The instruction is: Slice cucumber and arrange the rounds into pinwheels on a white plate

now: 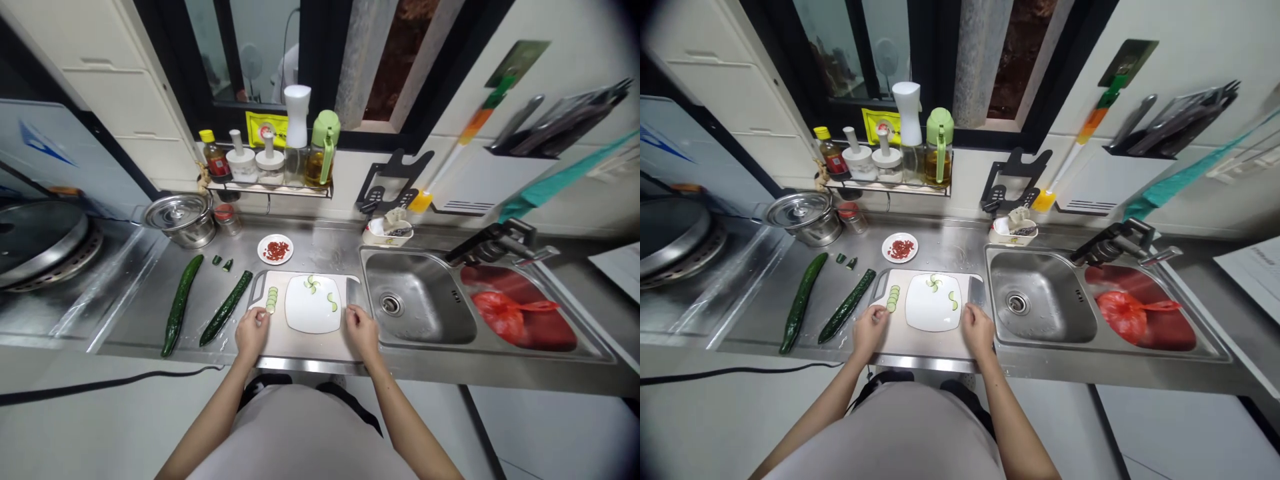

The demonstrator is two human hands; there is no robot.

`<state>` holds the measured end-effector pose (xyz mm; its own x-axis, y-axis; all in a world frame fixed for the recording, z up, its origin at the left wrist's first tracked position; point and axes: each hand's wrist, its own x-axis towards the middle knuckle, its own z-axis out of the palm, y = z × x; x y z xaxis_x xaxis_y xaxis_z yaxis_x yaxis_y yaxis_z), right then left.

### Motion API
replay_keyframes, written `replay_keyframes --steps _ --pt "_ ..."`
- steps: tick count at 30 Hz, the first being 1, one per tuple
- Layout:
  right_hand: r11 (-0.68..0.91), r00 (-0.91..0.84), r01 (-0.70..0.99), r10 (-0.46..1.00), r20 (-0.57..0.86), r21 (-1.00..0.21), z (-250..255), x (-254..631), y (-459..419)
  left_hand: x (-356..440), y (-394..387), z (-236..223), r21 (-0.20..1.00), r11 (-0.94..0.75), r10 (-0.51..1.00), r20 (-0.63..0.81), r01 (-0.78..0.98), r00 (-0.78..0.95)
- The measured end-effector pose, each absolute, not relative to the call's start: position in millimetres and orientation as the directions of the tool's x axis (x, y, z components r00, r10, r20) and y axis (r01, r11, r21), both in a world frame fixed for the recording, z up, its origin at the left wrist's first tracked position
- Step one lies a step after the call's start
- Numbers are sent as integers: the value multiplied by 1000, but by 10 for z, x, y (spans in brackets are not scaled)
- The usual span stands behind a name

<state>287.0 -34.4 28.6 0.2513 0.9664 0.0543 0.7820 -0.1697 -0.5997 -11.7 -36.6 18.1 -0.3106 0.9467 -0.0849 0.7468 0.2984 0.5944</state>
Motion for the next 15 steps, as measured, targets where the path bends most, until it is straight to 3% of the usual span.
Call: replay_keyframes --steps 6,15 --pt "-149 232 769 971 54 -622 345 2793 -349 -177 -245 219 460 367 929 -150 808 -337" --pt "-169 242 764 970 33 -622 321 2833 -403 -79 -218 175 443 350 937 -146 825 -319"
